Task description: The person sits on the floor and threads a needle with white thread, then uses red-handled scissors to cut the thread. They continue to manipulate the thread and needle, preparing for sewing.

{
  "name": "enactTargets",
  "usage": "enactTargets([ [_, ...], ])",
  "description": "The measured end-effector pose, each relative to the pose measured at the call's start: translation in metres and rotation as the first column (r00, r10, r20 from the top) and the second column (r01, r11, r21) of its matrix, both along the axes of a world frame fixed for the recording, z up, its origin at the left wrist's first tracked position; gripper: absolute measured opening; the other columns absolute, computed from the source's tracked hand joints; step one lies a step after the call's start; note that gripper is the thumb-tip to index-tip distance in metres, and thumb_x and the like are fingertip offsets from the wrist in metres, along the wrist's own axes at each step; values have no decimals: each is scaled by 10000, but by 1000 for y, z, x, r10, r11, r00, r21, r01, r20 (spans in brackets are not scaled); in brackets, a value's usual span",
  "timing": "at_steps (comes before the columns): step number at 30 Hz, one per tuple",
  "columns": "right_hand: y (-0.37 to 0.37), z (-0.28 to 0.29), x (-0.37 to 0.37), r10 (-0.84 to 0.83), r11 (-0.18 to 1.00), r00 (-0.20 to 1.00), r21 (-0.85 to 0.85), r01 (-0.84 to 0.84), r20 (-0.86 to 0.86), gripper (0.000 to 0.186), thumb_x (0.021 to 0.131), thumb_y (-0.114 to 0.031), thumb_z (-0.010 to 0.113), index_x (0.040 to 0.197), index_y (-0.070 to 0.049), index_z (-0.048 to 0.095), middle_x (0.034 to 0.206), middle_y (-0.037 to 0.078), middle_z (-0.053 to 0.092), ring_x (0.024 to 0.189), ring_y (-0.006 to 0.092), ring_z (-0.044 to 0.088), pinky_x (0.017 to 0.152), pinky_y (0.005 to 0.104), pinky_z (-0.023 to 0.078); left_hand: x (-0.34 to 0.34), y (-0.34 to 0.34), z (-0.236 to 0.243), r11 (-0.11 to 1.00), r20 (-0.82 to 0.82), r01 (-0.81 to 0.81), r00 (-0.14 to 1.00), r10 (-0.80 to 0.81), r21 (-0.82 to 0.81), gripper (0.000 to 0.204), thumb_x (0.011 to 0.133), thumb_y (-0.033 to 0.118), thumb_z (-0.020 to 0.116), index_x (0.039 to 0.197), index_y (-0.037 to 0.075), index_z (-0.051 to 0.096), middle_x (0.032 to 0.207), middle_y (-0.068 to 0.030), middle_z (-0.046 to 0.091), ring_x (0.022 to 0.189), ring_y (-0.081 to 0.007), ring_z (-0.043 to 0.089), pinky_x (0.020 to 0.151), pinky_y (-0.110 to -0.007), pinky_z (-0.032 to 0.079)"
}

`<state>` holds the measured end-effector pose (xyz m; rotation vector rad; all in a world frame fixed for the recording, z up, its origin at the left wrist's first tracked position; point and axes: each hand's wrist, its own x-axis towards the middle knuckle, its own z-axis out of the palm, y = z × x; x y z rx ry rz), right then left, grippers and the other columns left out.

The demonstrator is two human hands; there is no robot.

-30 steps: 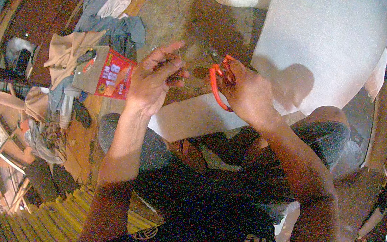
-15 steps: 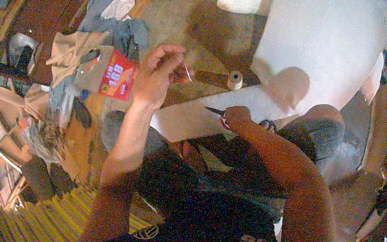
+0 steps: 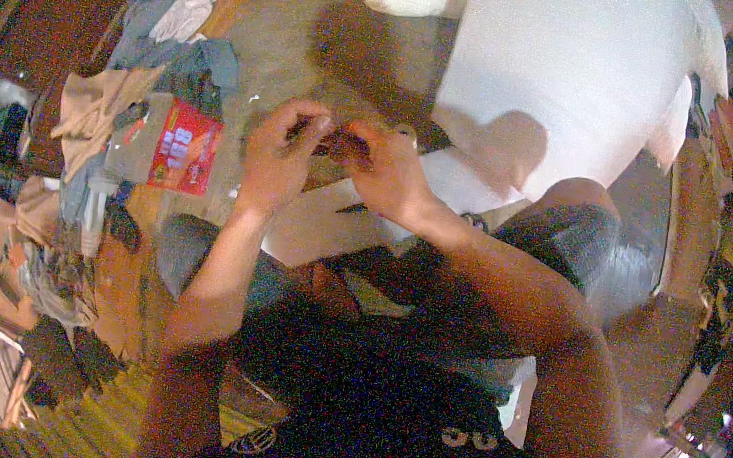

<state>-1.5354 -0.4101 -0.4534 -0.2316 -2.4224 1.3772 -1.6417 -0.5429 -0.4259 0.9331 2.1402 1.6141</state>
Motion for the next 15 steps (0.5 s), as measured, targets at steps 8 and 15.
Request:
enactTargets([
  [8, 13, 17, 8, 59, 924, 975, 358, -135, 215, 200, 885, -74, 569, 1059, -44, 665, 946, 198, 669, 835, 419, 635, 716, 474, 519, -2, 5, -3, 991, 432, -68, 902, 13, 113, 109, 954, 131, 623, 986, 29, 644, 887, -46, 662, 791, -130, 637, 722, -279, 523],
  [15, 32, 29, 4, -42, 998, 999, -34, 43, 32, 162, 937, -169, 621, 1040, -71, 698, 859, 106, 685, 752, 198, 659, 665, 338, 531, -12, 7, 14, 886, 314, -356, 913, 261, 297, 147, 980, 135, 587, 1029, 20, 666, 960, -77, 694, 859, -134, 639, 803, -280, 509],
])
